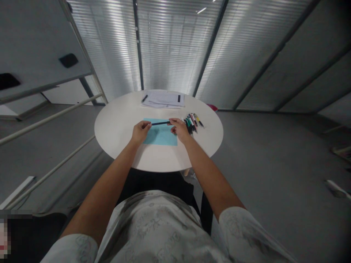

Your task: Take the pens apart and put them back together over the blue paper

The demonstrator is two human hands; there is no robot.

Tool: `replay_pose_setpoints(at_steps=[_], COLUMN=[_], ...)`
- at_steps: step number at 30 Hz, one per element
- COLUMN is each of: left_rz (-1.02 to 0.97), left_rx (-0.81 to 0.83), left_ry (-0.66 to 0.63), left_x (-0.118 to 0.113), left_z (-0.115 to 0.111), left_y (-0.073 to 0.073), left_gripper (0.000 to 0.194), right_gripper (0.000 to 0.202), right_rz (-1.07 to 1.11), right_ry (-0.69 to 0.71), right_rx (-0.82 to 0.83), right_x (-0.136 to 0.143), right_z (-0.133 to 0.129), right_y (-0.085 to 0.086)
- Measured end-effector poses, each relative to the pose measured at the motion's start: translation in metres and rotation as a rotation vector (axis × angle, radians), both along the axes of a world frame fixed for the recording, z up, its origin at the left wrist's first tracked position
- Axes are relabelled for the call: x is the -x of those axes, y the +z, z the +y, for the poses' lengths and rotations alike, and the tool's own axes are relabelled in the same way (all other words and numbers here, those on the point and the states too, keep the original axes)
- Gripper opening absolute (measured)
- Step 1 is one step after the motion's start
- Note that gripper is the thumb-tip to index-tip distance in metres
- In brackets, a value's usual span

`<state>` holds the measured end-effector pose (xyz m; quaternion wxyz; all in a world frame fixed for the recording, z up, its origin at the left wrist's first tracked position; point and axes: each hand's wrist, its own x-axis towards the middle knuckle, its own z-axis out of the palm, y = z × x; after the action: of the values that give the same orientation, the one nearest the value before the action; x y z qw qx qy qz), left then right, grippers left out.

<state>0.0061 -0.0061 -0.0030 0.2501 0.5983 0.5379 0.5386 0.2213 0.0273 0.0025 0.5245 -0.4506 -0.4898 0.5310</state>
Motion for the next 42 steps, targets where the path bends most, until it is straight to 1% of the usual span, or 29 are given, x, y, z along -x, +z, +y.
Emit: replay_pose_setpoints(at_steps=[6,13,18,22,27,33,38,42], left_rz=[0.026,0.018,-0.001,-0.019,-0.049,-0.14,-0.207,-0.235], left_rx=[-0.002,0.004,-0.006,-0.007,-0.01,0.005,0.043,0.043], left_ry=[0.003,-0.001,-0.012,-0.015,-0.006,0.014,0.025,0.021], left_x=[0.0005,0.0006,0.0016,0.002,0.0019,0.0033,0.0057,0.0067], left_z=[0.0002,0.0004,0.0019,0.0029,0.003,0.0027,0.0055,0.0081], left_y=[-0.0015,-0.0026,-0.0042,-0.0059,-0.0048,-0.0027,-0.0056,-0.0086], left_gripper=[0.026,0.025,0.027,0.028,0.028,0.03,0.033,0.032], right_gripper=[0.029,0.041,0.045,0.042,0.034,0.024,0.02,0.017], right_rz=[0.071,0.116,0.161,0.201,0.227,0.211,0.204,0.2], right_ry=[-0.006,-0.002,0.015,0.041,0.067,0.073,0.109,0.113], right_rx=[0.024,0.01,0.024,0.047,0.049,0.08,0.067,0.074], right_x=[-0.0009,-0.003,-0.0013,-0.0011,-0.0037,-0.004,-0.0038,-0.0028], right_z=[0.0005,0.0013,-0.0015,-0.0029,-0.0011,-0.0019,-0.0025,-0.0039], right_y=[0.0003,-0.0003,0.0034,0.0048,0.0022,0.0029,0.0022,0.0034])
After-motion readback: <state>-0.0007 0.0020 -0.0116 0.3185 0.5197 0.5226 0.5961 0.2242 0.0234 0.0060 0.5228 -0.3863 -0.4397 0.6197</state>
